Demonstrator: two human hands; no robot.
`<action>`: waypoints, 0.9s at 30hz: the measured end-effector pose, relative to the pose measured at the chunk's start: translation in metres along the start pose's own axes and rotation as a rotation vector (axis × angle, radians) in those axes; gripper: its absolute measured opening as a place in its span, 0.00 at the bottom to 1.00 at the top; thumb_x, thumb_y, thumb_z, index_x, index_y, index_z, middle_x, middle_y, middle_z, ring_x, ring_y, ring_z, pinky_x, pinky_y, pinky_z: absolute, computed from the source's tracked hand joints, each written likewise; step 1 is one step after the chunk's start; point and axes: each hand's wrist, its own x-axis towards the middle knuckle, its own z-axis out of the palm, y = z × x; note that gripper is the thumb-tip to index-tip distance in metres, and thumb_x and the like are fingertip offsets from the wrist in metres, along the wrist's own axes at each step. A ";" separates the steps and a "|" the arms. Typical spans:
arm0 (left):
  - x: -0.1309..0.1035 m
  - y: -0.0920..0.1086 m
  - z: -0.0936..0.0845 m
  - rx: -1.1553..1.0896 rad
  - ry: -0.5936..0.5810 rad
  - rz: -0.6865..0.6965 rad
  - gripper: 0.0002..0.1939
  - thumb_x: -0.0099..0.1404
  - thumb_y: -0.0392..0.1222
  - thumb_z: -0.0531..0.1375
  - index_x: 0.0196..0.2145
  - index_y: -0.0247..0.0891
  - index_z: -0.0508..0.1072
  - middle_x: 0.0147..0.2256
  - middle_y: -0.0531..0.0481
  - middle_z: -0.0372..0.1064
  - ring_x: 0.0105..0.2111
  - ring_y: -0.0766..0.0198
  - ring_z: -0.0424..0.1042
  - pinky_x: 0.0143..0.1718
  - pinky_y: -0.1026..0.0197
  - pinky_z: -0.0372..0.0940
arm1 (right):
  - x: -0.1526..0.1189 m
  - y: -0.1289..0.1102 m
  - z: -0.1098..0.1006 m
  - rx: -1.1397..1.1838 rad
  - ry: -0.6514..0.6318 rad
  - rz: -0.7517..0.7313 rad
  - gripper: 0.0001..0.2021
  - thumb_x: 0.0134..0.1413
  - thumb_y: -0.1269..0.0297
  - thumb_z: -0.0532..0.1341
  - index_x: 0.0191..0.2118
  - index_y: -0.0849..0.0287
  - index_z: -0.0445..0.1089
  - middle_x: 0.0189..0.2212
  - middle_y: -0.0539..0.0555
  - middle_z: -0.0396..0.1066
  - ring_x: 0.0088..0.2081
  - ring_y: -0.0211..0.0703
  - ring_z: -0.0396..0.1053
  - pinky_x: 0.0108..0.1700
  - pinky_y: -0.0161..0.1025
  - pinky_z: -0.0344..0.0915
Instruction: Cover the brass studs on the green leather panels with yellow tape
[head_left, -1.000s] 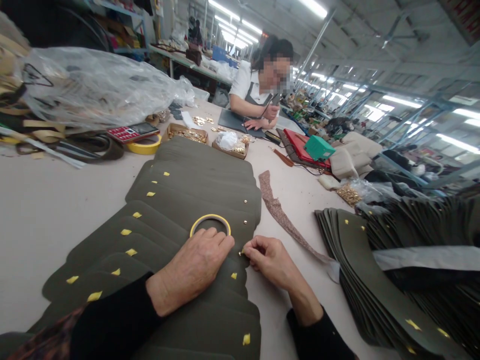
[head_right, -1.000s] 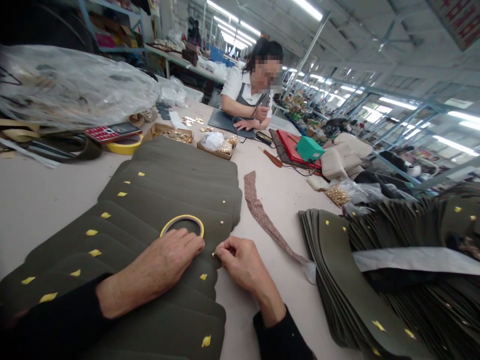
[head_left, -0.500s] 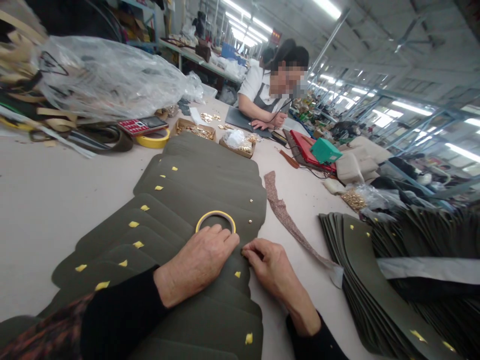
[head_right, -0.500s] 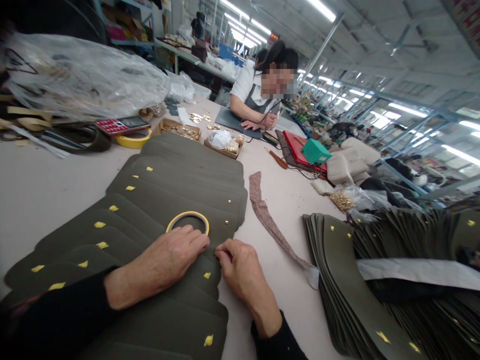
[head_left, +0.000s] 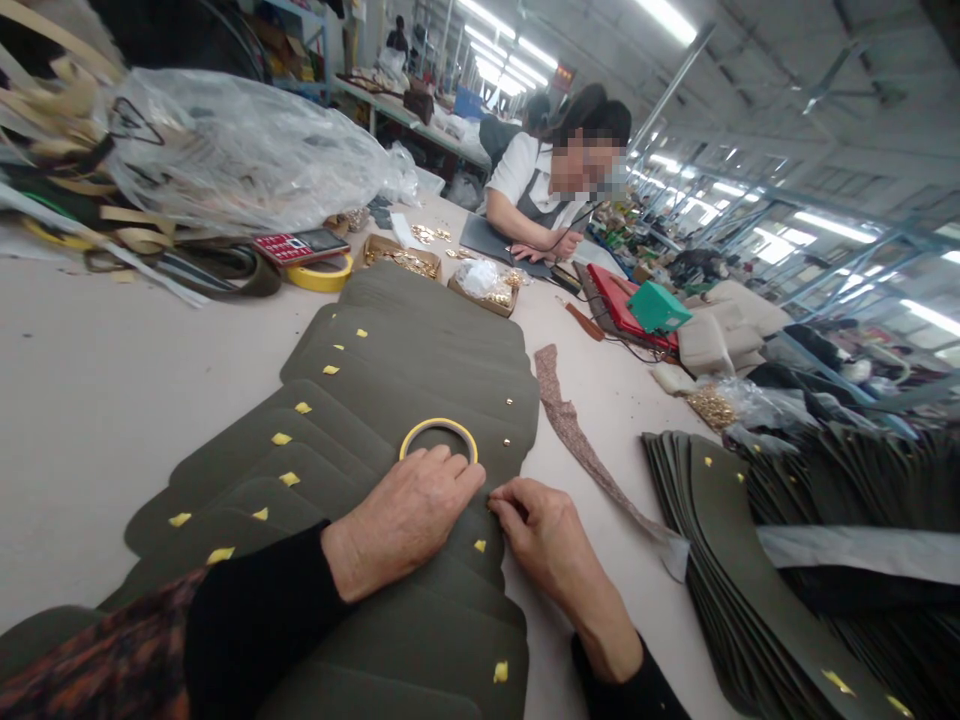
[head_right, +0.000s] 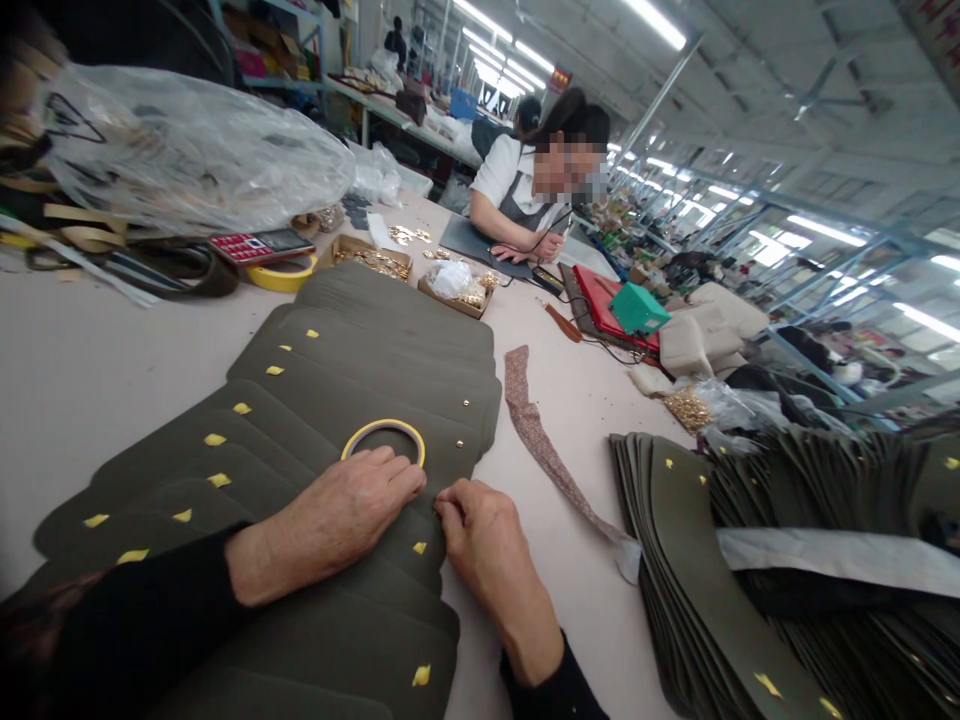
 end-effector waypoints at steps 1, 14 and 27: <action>0.000 0.000 0.000 0.003 0.003 0.000 0.06 0.67 0.31 0.51 0.37 0.39 0.65 0.34 0.48 0.65 0.34 0.57 0.62 0.35 0.55 0.58 | 0.000 0.001 0.000 0.024 0.003 0.023 0.06 0.56 0.72 0.59 0.38 0.58 0.73 0.26 0.50 0.73 0.28 0.41 0.70 0.32 0.35 0.62; 0.000 -0.001 0.000 -0.019 0.006 0.001 0.07 0.66 0.31 0.51 0.37 0.40 0.65 0.35 0.49 0.66 0.35 0.55 0.63 0.35 0.54 0.60 | 0.005 -0.002 -0.022 -0.604 -0.236 -0.640 0.11 0.61 0.78 0.52 0.33 0.61 0.71 0.30 0.56 0.71 0.32 0.45 0.67 0.35 0.39 0.65; 0.000 -0.009 -0.011 -0.224 0.166 0.041 0.12 0.69 0.32 0.49 0.45 0.39 0.69 0.36 0.50 0.71 0.38 0.64 0.72 0.41 0.62 0.67 | 0.026 -0.019 -0.008 -0.288 -0.138 0.131 0.12 0.45 0.75 0.58 0.16 0.58 0.71 0.17 0.54 0.73 0.21 0.40 0.68 0.24 0.35 0.53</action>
